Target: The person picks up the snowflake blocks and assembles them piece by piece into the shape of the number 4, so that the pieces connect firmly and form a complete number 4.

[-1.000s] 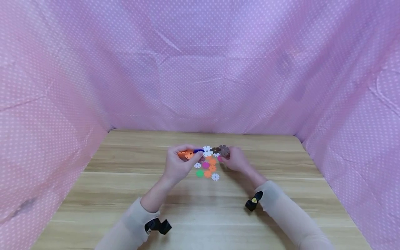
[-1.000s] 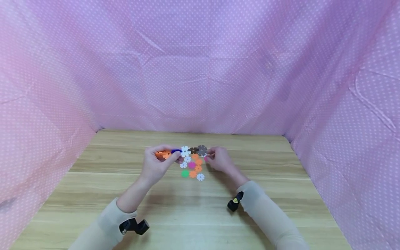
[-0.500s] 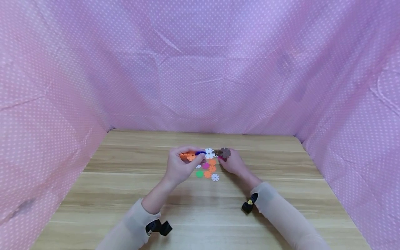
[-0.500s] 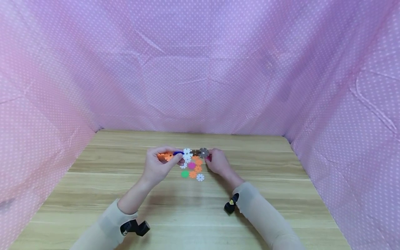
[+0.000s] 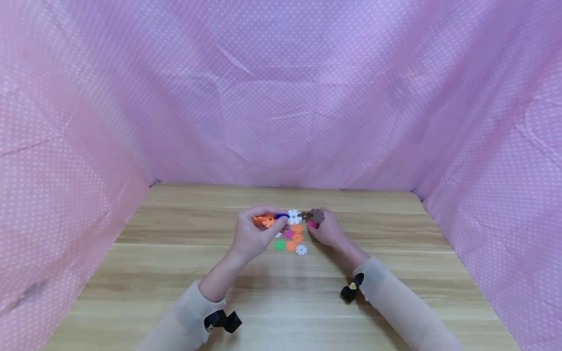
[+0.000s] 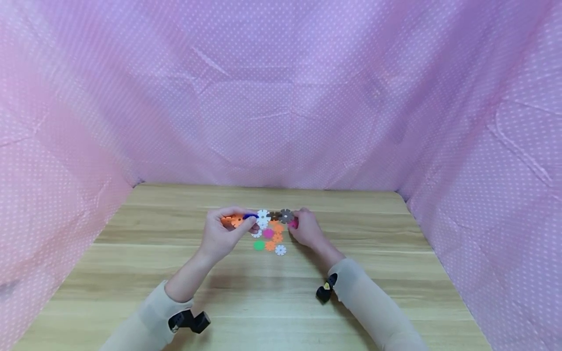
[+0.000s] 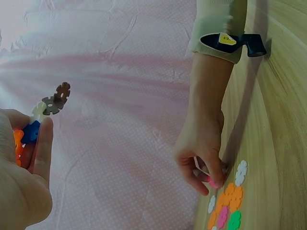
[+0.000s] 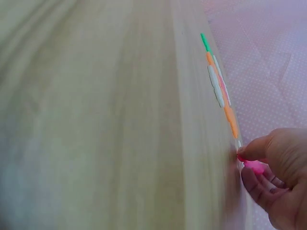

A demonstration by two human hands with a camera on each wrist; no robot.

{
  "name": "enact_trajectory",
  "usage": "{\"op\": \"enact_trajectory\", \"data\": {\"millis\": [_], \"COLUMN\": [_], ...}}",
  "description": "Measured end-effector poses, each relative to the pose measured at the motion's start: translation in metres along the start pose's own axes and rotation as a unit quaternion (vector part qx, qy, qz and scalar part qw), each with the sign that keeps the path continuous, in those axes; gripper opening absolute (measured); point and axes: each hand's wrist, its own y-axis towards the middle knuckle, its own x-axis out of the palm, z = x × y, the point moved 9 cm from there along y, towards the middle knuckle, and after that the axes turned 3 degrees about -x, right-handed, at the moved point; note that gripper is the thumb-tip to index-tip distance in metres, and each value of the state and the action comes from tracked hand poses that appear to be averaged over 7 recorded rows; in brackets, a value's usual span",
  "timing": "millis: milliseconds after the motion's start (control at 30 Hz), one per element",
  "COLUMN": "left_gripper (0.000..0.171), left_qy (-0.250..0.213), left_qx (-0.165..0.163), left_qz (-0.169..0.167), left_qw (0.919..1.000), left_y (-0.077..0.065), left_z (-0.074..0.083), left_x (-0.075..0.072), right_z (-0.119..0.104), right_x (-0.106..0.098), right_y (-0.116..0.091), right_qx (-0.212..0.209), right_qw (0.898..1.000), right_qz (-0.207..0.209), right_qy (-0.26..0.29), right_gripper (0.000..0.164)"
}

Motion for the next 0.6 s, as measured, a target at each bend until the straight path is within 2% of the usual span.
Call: {"op": "enact_trajectory", "data": {"millis": [133,267,367,600], "left_gripper": [0.013,0.013,0.013,0.011], "left_qy": [-0.006,-0.021,-0.039,-0.055], "left_qx": [-0.007,-0.007,-0.009,-0.017], "left_qz": [0.001,-0.005,-0.007,0.003], "left_qw": [1.0,0.9997,0.9992,0.9983], "left_y": [0.001,0.001,0.002,0.003], "left_z": [0.0,0.0,-0.001,-0.005], "left_x": [0.0,0.001,0.001,0.0], "right_z": [0.01,0.019,0.019,0.006], "right_x": [-0.002,-0.01,-0.026,-0.067], "right_y": [-0.001,-0.005,-0.008,-0.011], "right_qx": [0.029,0.05,0.041,-0.018], "right_qw": [0.998,0.989,0.985,0.98], "right_qz": [-0.004,0.007,0.029,0.097], "right_qy": [0.057,0.136,0.167,0.171], "right_gripper": [0.015,0.016,0.013,0.014]}}
